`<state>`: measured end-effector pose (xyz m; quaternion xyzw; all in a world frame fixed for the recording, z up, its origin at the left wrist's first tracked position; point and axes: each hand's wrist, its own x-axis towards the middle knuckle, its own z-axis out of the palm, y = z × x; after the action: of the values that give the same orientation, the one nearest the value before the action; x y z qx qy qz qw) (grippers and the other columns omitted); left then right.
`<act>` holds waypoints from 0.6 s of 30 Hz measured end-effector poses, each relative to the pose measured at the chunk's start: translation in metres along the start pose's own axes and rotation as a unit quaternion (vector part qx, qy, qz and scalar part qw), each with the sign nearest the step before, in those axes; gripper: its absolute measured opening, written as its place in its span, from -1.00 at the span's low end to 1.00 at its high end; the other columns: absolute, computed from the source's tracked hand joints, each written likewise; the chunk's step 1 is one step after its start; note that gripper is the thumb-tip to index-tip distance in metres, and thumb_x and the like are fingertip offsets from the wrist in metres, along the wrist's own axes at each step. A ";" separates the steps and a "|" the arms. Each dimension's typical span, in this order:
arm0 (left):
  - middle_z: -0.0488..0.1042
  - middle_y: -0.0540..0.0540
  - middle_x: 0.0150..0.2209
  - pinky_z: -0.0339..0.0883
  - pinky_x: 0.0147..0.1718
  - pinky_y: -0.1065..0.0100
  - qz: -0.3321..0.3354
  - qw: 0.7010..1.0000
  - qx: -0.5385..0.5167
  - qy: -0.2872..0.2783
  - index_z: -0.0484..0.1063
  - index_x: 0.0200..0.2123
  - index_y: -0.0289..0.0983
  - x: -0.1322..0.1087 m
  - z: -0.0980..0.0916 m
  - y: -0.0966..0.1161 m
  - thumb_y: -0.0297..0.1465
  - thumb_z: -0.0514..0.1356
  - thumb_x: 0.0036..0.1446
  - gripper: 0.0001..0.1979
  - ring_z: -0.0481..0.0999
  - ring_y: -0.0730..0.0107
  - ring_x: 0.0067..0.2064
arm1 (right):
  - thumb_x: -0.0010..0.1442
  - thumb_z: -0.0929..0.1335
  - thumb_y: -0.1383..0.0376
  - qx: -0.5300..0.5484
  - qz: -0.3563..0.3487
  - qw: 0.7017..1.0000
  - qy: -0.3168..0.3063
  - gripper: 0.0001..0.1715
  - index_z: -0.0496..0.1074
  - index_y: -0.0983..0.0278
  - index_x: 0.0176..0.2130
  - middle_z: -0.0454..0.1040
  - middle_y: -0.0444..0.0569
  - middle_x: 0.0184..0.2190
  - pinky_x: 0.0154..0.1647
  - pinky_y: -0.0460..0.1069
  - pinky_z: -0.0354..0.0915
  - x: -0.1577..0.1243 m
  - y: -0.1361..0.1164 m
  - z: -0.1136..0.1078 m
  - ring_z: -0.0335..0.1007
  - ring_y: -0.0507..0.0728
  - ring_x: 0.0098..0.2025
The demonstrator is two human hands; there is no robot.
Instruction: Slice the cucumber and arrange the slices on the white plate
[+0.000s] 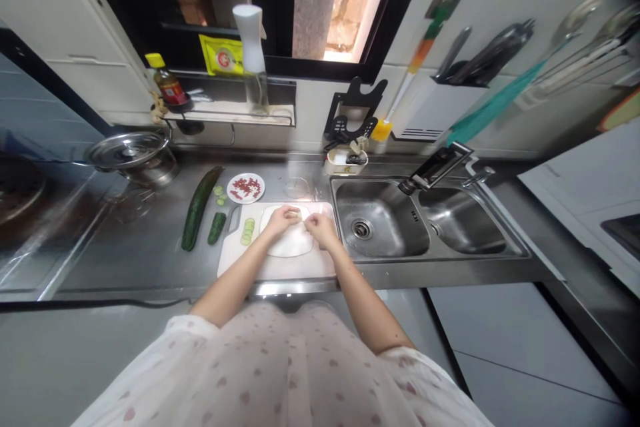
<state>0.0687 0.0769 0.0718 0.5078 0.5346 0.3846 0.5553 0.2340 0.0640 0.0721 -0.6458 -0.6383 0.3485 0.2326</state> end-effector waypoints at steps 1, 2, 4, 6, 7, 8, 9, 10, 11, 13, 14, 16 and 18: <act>0.54 -0.05 -0.42 0.33 -0.32 0.43 -0.003 1.000 0.016 -0.002 0.48 -0.23 -0.36 0.001 0.001 -0.003 -0.53 0.29 -0.16 -0.68 0.48 0.44 -0.37 | 0.07 0.30 0.36 -0.019 0.006 1.000 -0.004 -0.84 0.49 0.32 -0.38 0.54 -0.07 -0.45 -0.35 -0.14 0.22 0.000 0.002 0.002 0.42 0.03 -0.39; 0.53 -0.05 -0.42 0.33 -0.33 0.43 -0.005 0.999 0.031 -0.001 0.49 -0.22 -0.36 0.002 0.003 -0.006 -0.53 0.28 -0.15 -0.68 0.47 0.45 -0.38 | 0.09 0.30 0.37 -0.037 0.011 0.999 -0.007 -0.83 0.50 0.31 -0.36 0.55 -0.06 -0.43 -0.35 -0.14 0.22 0.000 0.003 0.004 0.42 0.04 -0.37; 0.53 -0.04 -0.43 0.32 -0.35 0.45 -0.009 0.998 0.067 0.006 0.50 -0.21 -0.36 0.002 0.005 -0.011 -0.55 0.27 -0.13 -0.69 0.47 0.45 -0.39 | 0.11 0.29 0.37 -0.077 0.015 0.997 -0.011 -0.82 0.50 0.31 -0.34 0.57 -0.03 -0.36 -0.32 -0.14 0.21 -0.001 0.005 0.008 0.43 0.05 -0.32; 0.53 -0.04 -0.43 0.31 -0.38 0.47 -0.020 0.994 0.105 0.014 0.50 -0.20 -0.35 0.002 0.008 -0.013 -0.57 0.25 -0.13 -0.68 0.47 0.46 -0.40 | 0.14 0.29 0.36 -0.118 0.021 0.993 -0.016 -0.81 0.51 0.31 -0.30 0.57 0.00 -0.31 -0.30 -0.13 0.19 -0.002 0.007 0.012 0.43 0.06 -0.28; 0.53 -0.04 -0.43 0.30 -0.41 0.48 -0.029 0.992 0.121 0.014 0.50 -0.19 -0.35 0.001 0.009 -0.014 -0.58 0.24 -0.12 -0.67 0.47 0.47 -0.42 | 0.15 0.29 0.35 -0.136 0.026 0.990 -0.020 -0.80 0.51 0.31 -0.28 0.57 0.01 -0.30 -0.30 -0.13 0.18 -0.003 0.007 0.013 0.43 0.07 -0.27; 0.53 -0.04 -0.42 0.29 -0.45 0.49 -0.039 0.990 0.136 0.011 0.50 -0.17 -0.34 0.001 0.009 -0.014 -0.58 0.24 -0.11 -0.66 0.46 0.48 -0.44 | 0.16 0.29 0.34 -0.152 0.030 0.988 -0.026 -0.80 0.51 0.31 -0.26 0.57 0.01 -0.29 -0.30 -0.12 0.17 -0.003 0.007 0.014 0.43 0.08 -0.27; 0.53 -0.04 -0.41 0.27 -0.48 0.49 -0.048 0.988 0.147 0.005 0.49 -0.15 -0.34 0.000 0.010 -0.014 -0.57 0.23 -0.09 -0.65 0.44 0.50 -0.47 | 0.17 0.29 0.33 -0.165 0.033 0.985 -0.032 -0.79 0.51 0.31 -0.24 0.57 0.02 -0.28 -0.31 -0.12 0.16 -0.003 0.006 0.015 0.42 0.08 -0.26; 0.53 -0.03 -0.41 0.25 -0.51 0.50 -0.055 0.986 0.158 -0.002 0.49 -0.13 -0.33 0.000 0.010 -0.014 -0.57 0.22 -0.08 -0.64 0.43 0.51 -0.49 | 0.18 0.29 0.33 -0.177 0.034 0.983 -0.037 -0.78 0.51 0.31 -0.22 0.57 0.02 -0.27 -0.31 -0.12 0.16 -0.004 0.006 0.015 0.42 0.08 -0.25; 0.53 -0.02 -0.41 0.24 -0.52 0.51 -0.058 0.984 0.169 -0.007 0.48 -0.12 -0.32 0.000 0.010 -0.015 -0.56 0.22 -0.07 -0.64 0.42 0.51 -0.50 | 0.19 0.29 0.33 -0.187 0.034 0.981 -0.042 -0.78 0.51 0.31 -0.21 0.57 0.03 -0.26 -0.30 -0.12 0.15 -0.004 0.005 0.016 0.42 0.08 -0.25; 0.52 -0.01 -0.41 0.25 -0.50 0.51 -0.053 0.979 0.199 -0.010 0.48 -0.11 -0.29 0.001 0.010 -0.017 -0.56 0.22 -0.05 -0.64 0.43 0.51 -0.48 | 0.21 0.27 0.32 -0.205 0.034 0.977 -0.053 -0.77 0.50 0.31 -0.20 0.56 0.04 -0.25 -0.29 -0.12 0.14 -0.004 0.004 0.016 0.42 0.09 -0.23; 0.53 0.00 -0.41 0.26 -0.47 0.51 -0.048 0.975 0.216 -0.009 0.48 -0.11 -0.28 0.002 0.011 -0.019 -0.56 0.22 -0.05 -0.64 0.45 0.51 -0.46 | 0.22 0.27 0.32 -0.215 0.035 0.974 -0.059 -0.76 0.50 0.31 -0.19 0.56 0.05 -0.24 -0.28 -0.11 0.13 -0.004 0.003 0.016 0.42 0.09 -0.22; 0.53 0.00 -0.39 0.29 -0.39 0.49 -0.032 0.967 0.253 -0.003 0.48 -0.10 -0.26 0.004 0.012 -0.024 -0.55 0.22 -0.04 -0.63 0.48 0.48 -0.40 | 0.23 0.26 0.32 -0.232 0.037 0.970 -0.069 -0.76 0.49 0.31 -0.18 0.56 0.07 -0.23 -0.28 -0.11 0.13 -0.004 0.002 0.016 0.42 0.10 -0.22; 0.55 -0.02 -0.35 0.31 -0.29 0.47 -0.017 0.957 0.288 0.005 0.49 -0.09 -0.24 0.006 0.014 -0.027 -0.55 0.23 -0.04 -0.63 0.50 0.44 -0.32 | 0.24 0.26 0.31 -0.247 0.041 0.965 -0.077 -0.75 0.49 0.31 -0.17 0.55 0.08 -0.23 -0.27 -0.10 0.13 -0.004 0.002 0.016 0.42 0.10 -0.21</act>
<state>0.0797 0.0756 0.0432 0.6351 0.6342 0.2069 0.3895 0.2232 0.0574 0.0609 -0.6799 -0.6936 0.2379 0.0016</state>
